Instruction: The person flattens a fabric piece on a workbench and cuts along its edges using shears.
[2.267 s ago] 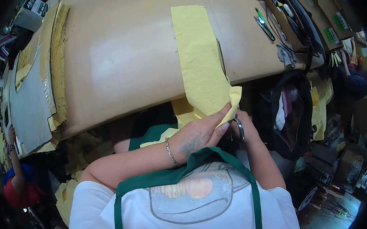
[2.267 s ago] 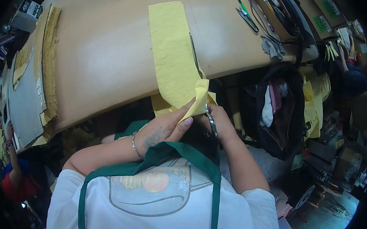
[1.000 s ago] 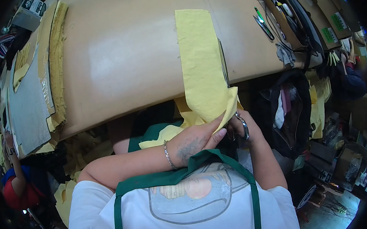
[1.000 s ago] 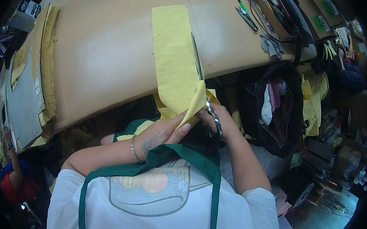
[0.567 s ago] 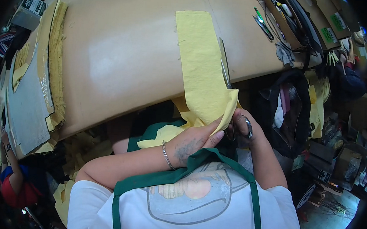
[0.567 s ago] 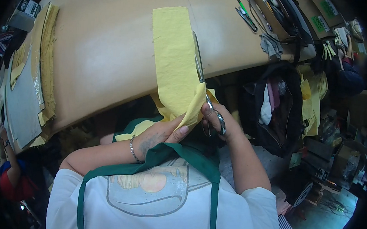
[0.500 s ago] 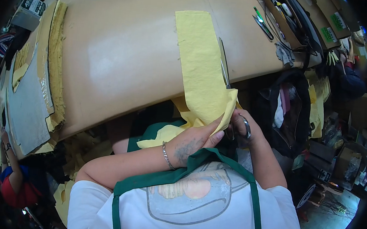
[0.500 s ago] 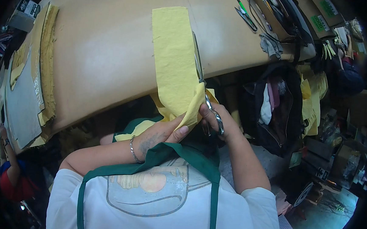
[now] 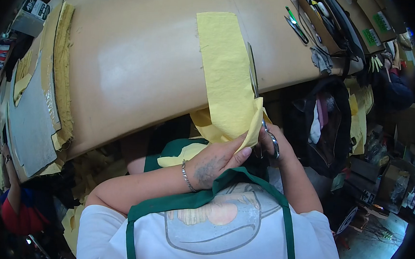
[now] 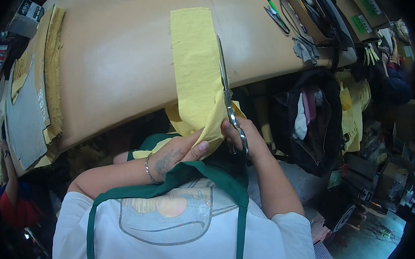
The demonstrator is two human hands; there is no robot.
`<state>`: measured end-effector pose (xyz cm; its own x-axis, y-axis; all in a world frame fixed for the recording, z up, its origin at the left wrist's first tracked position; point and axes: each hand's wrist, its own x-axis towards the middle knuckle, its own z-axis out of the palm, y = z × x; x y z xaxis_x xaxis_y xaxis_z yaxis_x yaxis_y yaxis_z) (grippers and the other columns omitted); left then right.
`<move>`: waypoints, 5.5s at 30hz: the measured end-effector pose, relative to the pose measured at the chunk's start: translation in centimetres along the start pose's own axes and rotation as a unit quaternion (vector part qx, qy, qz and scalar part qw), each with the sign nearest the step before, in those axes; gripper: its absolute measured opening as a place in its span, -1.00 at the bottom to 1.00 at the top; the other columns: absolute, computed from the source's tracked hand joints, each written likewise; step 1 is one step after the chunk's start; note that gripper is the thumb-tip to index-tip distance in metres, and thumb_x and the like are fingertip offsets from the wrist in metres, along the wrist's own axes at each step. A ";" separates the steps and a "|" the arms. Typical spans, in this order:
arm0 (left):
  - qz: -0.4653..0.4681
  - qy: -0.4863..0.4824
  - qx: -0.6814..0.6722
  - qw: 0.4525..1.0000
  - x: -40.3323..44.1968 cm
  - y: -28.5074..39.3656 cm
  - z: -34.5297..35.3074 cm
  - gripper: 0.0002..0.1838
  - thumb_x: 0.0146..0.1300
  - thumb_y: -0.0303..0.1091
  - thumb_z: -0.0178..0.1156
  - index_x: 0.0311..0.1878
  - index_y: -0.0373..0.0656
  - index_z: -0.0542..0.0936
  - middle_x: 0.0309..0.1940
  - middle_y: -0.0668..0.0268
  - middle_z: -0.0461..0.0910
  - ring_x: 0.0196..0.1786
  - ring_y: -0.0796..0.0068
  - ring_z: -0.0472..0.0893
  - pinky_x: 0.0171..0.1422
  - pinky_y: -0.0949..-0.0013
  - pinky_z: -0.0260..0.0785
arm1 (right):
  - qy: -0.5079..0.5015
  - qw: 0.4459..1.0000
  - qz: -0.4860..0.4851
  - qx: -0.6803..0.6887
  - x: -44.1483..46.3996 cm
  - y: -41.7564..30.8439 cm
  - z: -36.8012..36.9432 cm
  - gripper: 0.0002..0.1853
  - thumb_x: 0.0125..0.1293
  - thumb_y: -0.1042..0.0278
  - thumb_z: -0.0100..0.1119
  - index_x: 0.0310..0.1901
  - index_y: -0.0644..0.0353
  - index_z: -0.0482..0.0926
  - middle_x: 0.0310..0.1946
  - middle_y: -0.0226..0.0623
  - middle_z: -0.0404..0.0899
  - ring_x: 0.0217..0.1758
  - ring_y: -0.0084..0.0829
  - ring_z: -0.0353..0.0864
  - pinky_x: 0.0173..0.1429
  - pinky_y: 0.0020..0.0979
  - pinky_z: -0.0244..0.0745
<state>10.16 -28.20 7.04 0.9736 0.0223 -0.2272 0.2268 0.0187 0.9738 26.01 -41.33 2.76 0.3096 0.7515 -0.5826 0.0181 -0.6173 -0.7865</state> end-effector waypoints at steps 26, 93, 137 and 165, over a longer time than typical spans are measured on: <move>0.019 -0.083 -0.006 0.996 -0.1 -0.7 -0.2 -0.50 0.32 0.03 -0.31 0.17 -0.10 0.24 -0.24 0.12 0.46 -0.14 0.17 0.48 0.01 0.33 0.30 | 0.083 0.996 0.022 0.036 -0.1 1.9 0.9 -0.35 0.00 -0.33 0.07 -0.46 0.29 0.50 -0.68 -0.38 0.44 -0.62 -0.61 0.40 -0.53 -0.51 0.30; 0.026 0.084 0.684 0.724 -11.8 6.3 -10.4 -0.64 -0.09 -0.42 0.08 -0.14 0.10 0.54 -0.49 0.42 0.35 -0.39 0.45 0.45 -0.22 0.38 0.22 | 0.399 0.757 -0.347 -0.383 14.8 -8.5 0.9 -0.84 -0.04 0.55 0.02 -0.35 0.19 0.37 -0.45 -0.17 0.48 -0.32 -0.11 0.47 -0.19 -0.17 0.33; 0.075 0.237 0.561 0.790 7.6 -3.2 -15.5 -0.68 0.14 -0.21 0.10 0.00 0.02 0.49 0.09 0.32 0.39 0.25 0.22 0.24 0.21 -0.21 0.02 | -0.027 0.969 0.059 0.238 -4.4 1.4 -3.7 -0.46 0.13 -0.24 -0.01 -0.44 0.20 0.35 -0.62 -0.39 0.38 -0.62 -0.56 0.42 -0.49 -0.55 0.37; 0.180 0.308 0.503 0.787 9.9 -3.7 -12.0 -0.72 -0.04 -0.17 0.22 -0.25 -0.04 0.57 -0.22 0.33 0.51 -0.01 0.30 0.44 0.05 0.26 0.28 | 0.003 0.988 0.027 0.154 -4.0 0.0 -2.3 -0.44 0.09 -0.28 -0.01 -0.44 0.19 0.35 -0.66 -0.41 0.37 -0.67 -0.58 0.41 -0.58 -0.60 0.32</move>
<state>18.65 -16.01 1.02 0.8525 0.3318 0.4040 0.1473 -0.8940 0.4232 26.95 -44.85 5.57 0.3074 0.7170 -0.6256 -0.2891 -0.5559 -0.7793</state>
